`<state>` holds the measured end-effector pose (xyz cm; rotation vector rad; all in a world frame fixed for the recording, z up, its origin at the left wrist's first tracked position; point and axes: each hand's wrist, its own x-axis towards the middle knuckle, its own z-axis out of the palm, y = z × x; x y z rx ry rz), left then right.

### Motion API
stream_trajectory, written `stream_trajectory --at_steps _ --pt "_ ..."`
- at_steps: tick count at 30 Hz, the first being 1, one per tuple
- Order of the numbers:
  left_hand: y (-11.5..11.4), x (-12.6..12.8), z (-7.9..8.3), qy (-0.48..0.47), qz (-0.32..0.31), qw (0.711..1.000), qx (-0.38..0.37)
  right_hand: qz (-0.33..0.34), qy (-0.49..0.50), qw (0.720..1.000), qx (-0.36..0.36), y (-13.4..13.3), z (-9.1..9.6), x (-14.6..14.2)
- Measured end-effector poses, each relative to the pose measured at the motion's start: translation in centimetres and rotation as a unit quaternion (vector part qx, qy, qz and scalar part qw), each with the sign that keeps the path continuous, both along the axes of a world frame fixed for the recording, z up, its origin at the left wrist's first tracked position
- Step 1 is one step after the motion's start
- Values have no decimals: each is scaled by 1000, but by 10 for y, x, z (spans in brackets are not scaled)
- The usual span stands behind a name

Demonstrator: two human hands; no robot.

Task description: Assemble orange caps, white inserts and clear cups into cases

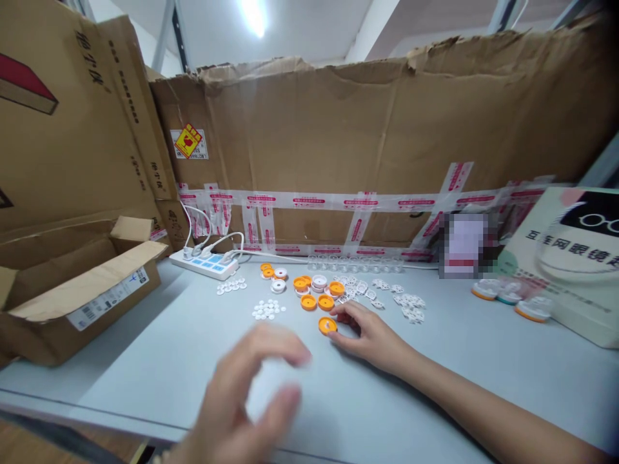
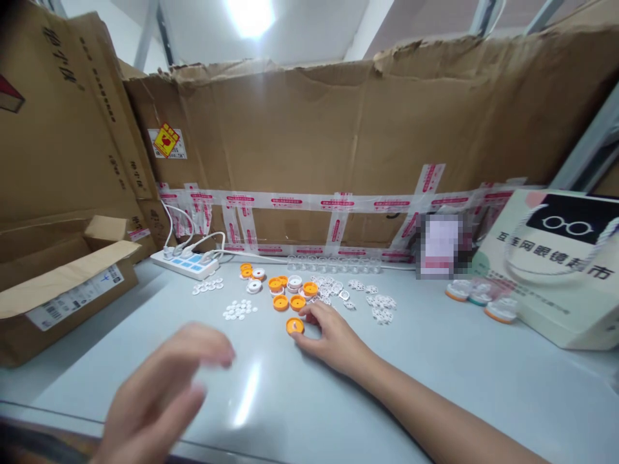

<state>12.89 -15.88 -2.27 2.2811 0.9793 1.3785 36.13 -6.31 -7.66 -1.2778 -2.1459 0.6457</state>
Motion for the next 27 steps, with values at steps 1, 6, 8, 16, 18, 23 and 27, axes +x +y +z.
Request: stream_trajectory --at_steps 1,6,8,16,18,23,27 --pt "17 -10 7 53 36 997 -43 1 0 1000 0 0 0 0" --pt "95 -81 -2 324 212 907 -167 6 -1 1000 -1 0 1 1" --pt "111 -98 -12 384 225 874 -193 7 -2 1000 -6 1 1 2" --pt "115 -93 -16 428 223 855 -191 2 2 1000 -2 3 0 2" --pt "117 -95 -16 435 219 852 -192 3 2 1000 -2 3 1 2" --pt "122 -98 -13 453 193 849 -191 6 8 1000 -7 2 3 3" --pt "126 -96 -10 473 170 848 -169 7 12 1000 -8 2 2 3"
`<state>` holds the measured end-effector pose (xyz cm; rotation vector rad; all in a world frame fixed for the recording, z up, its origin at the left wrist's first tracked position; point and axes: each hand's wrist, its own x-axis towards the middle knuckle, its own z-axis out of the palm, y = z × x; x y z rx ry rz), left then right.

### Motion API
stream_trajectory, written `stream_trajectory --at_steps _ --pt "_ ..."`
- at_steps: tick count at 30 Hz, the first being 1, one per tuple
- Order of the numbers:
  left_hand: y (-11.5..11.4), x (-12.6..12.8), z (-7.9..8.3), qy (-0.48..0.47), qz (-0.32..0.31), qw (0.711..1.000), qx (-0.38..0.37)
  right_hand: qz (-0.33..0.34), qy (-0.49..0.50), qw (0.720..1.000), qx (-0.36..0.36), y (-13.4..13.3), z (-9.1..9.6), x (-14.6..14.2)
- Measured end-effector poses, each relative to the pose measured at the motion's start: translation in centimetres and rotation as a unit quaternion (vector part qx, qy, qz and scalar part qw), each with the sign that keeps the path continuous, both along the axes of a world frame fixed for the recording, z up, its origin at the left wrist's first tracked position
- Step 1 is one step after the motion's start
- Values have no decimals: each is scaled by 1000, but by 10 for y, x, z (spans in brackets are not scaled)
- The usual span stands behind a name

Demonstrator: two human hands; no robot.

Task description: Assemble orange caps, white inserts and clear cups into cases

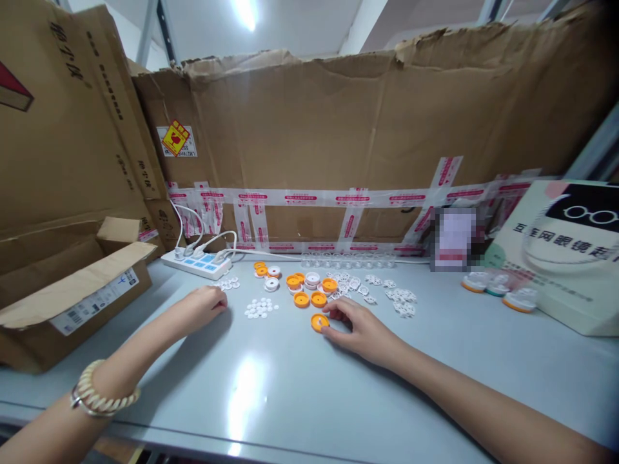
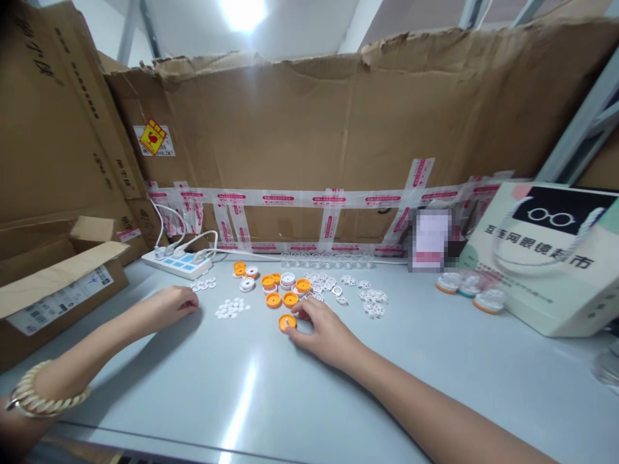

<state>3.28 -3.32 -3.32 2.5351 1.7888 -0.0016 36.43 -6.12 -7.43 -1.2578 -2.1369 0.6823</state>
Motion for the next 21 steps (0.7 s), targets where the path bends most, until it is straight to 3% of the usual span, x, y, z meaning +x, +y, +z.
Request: stream_trajectory --at_steps 12,21 --pt "2 -7 -1 -9 -46 998 30 1 6 1000 4 -1 2 1" --pt "6 -19 8 -230 27 972 -40 2 0 1000 14 1 0 2"
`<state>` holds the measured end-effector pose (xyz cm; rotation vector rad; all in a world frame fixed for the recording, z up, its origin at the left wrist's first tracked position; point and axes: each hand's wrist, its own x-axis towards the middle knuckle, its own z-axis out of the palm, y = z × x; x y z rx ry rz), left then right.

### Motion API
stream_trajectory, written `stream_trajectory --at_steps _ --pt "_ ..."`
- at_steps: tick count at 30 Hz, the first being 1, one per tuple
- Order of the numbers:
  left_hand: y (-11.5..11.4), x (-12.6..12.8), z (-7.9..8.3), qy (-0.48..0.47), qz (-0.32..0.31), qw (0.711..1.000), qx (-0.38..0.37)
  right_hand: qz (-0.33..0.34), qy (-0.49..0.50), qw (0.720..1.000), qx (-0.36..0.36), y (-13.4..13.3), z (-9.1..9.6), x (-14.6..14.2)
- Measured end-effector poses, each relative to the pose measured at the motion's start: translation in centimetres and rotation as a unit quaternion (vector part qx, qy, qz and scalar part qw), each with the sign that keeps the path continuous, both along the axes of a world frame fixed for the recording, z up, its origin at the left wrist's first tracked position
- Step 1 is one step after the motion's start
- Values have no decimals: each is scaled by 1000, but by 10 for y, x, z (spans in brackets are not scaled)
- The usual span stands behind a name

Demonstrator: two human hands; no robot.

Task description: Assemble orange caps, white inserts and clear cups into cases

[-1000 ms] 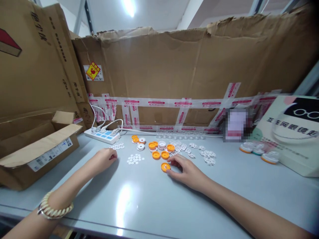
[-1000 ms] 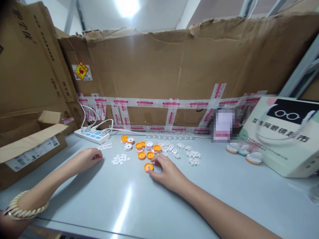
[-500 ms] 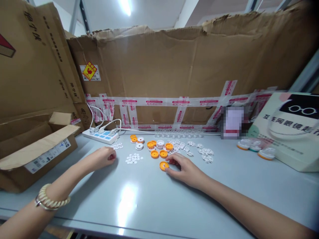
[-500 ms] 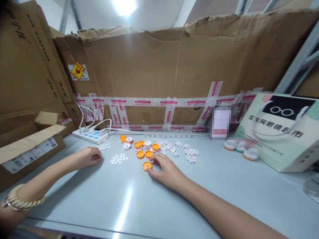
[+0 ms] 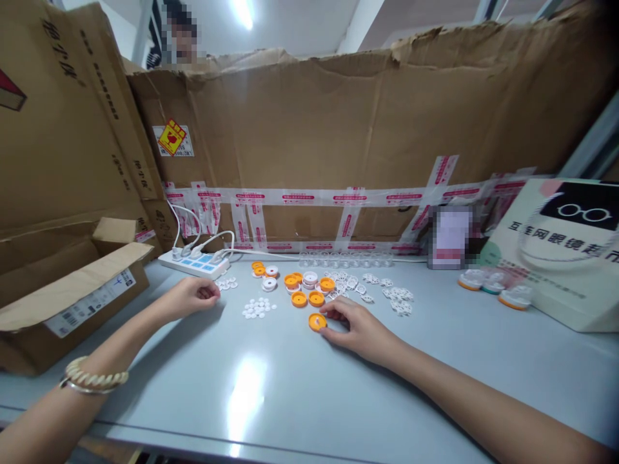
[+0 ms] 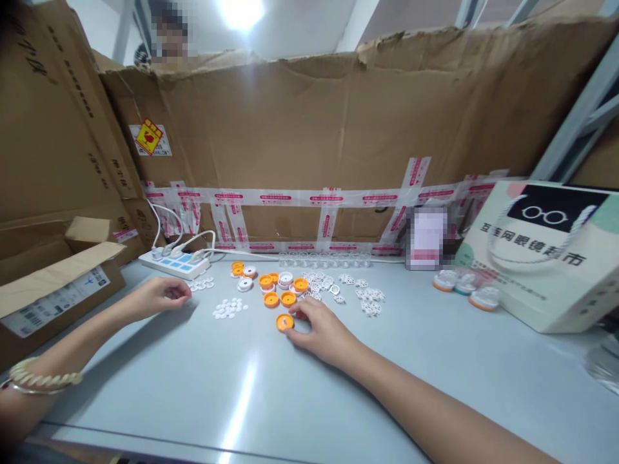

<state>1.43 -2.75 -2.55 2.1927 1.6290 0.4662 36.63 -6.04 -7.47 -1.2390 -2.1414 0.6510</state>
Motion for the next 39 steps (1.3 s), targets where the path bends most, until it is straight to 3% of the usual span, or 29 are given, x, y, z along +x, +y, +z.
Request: stream_trajectory --at_steps 4,8,11,14,18,22,26,34,39 --pt "0 23 11 -47 -32 998 4 5 5 1000 0 1 -2 -1" --pt "-2 79 19 -51 -125 989 61 -9 12 1000 3 4 -4 -3" --pt "-2 119 9 -74 -202 970 110 -15 21 999 21 5 -6 -5" --pt "-1 142 -9 -89 -246 956 131 -7 27 999 39 6 -6 -7" --pt "-1 151 -29 -103 -255 951 142 11 23 999 38 7 -5 -10" --pt "-1 152 -37 -105 -275 941 166 14 28 999 38 8 -5 -10" --pt "0 155 -42 -90 -309 923 212 13 30 999 37 8 -6 -9" --pt "-2 155 -43 -73 -345 907 232 18 32 999 27 7 -6 -7" --pt "-1 154 -44 -51 -349 881 314 19 33 999 26 6 -6 -7"
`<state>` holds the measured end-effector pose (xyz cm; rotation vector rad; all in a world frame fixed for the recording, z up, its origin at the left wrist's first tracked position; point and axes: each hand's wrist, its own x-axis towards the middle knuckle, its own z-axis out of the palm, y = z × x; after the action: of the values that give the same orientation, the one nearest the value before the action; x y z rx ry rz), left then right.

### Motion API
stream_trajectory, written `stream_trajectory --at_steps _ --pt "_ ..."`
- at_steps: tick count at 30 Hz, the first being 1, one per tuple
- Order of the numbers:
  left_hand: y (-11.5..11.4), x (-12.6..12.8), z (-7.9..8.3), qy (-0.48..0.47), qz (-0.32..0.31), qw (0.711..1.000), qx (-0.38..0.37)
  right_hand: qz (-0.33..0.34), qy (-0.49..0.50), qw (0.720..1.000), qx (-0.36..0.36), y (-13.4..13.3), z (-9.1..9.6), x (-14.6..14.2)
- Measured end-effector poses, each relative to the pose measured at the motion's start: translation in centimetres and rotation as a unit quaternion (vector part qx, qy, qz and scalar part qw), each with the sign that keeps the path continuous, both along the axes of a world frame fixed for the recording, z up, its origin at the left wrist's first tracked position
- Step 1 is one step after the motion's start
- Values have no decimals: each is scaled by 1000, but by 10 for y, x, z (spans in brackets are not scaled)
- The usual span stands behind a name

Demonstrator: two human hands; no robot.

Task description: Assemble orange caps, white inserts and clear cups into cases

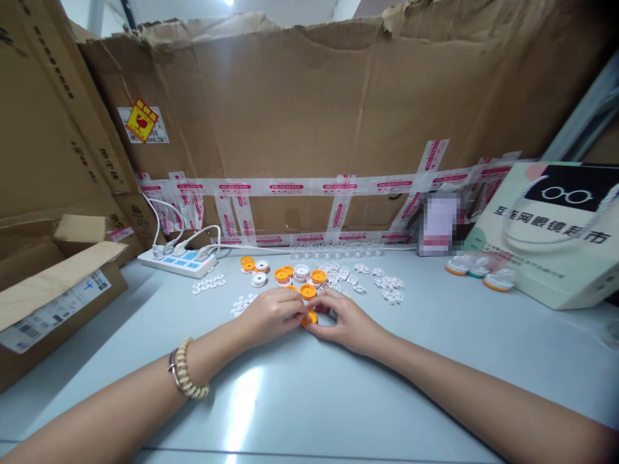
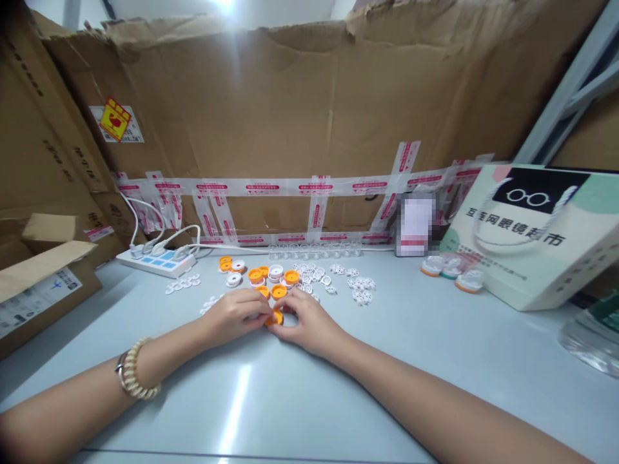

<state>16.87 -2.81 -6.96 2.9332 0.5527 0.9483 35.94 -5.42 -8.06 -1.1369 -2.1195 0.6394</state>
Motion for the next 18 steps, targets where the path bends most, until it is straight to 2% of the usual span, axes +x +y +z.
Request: stream_trajectory --at_steps 11,18 --pt "2 -3 -5 44 -2 998 50 -3 4 1000 3 -1 0 1" --pt "-3 -1 4 102 -6 983 155 14 7 1000 -13 1 -3 3"
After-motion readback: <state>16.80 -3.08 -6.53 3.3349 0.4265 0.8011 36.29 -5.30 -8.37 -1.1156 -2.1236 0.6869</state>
